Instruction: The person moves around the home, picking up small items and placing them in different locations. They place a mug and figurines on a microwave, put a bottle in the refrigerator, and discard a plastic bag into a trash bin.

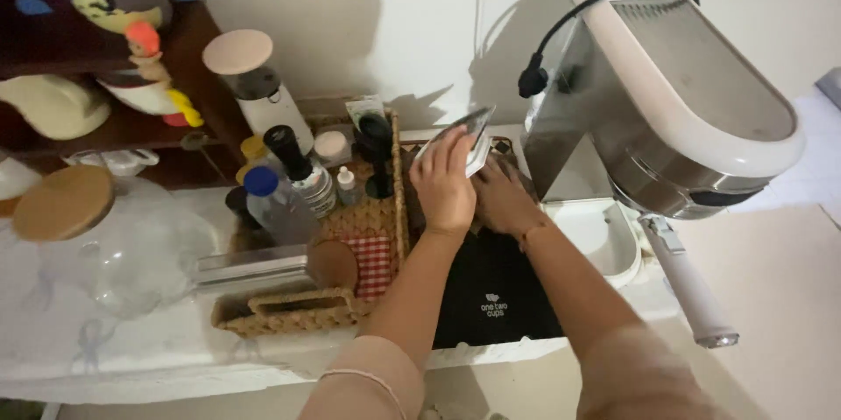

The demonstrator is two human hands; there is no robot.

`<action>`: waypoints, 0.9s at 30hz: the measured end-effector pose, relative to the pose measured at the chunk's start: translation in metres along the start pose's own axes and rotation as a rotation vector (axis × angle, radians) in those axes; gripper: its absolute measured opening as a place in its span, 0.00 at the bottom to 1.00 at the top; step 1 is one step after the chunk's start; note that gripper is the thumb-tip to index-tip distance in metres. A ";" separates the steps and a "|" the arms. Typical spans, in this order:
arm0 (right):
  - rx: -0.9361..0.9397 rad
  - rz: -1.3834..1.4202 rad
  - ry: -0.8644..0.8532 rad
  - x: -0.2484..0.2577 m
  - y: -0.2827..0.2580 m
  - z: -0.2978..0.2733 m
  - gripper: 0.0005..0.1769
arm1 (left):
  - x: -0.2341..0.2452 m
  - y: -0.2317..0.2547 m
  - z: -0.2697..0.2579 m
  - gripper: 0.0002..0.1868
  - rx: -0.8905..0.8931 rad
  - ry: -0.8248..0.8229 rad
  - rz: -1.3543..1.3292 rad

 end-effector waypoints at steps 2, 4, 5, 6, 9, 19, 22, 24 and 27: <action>-0.008 0.089 0.170 0.005 0.001 -0.024 0.32 | -0.024 -0.006 -0.008 0.29 0.045 -0.141 0.090; -0.014 0.174 0.341 0.019 -0.001 -0.043 0.25 | -0.045 -0.010 -0.018 0.32 0.090 -0.279 0.182; -0.286 0.358 0.273 0.014 0.016 -0.051 0.21 | -0.059 -0.008 -0.023 0.36 0.071 -0.402 0.256; -0.556 0.542 0.194 0.006 0.027 -0.065 0.17 | -0.071 -0.007 -0.029 0.40 0.052 -0.525 0.331; -0.609 0.780 0.351 0.013 0.020 -0.079 0.19 | -0.033 0.013 -0.037 0.47 0.196 -0.704 0.105; -0.613 0.346 0.421 0.037 0.013 -0.106 0.35 | -0.008 -0.014 -0.034 0.43 -0.035 -0.715 0.452; -0.534 0.307 0.500 0.050 -0.004 -0.133 0.26 | 0.032 0.006 -0.060 0.28 -0.030 -0.844 0.230; -0.548 0.341 0.382 0.044 -0.020 -0.153 0.15 | 0.056 0.024 -0.090 0.21 -0.017 -1.021 0.090; -0.282 0.202 0.469 0.056 -0.067 -0.166 0.10 | 0.050 0.034 -0.124 0.38 -0.066 -1.247 0.103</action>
Point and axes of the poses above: each hand's wrist, its own z-axis towards the middle knuckle, its own x-axis out of the back of the hand, y = z × x, the point moved 8 cm from there along z, towards the middle knuckle, and after that the axes turned 12 degrees about x, right-handed, at the moved point
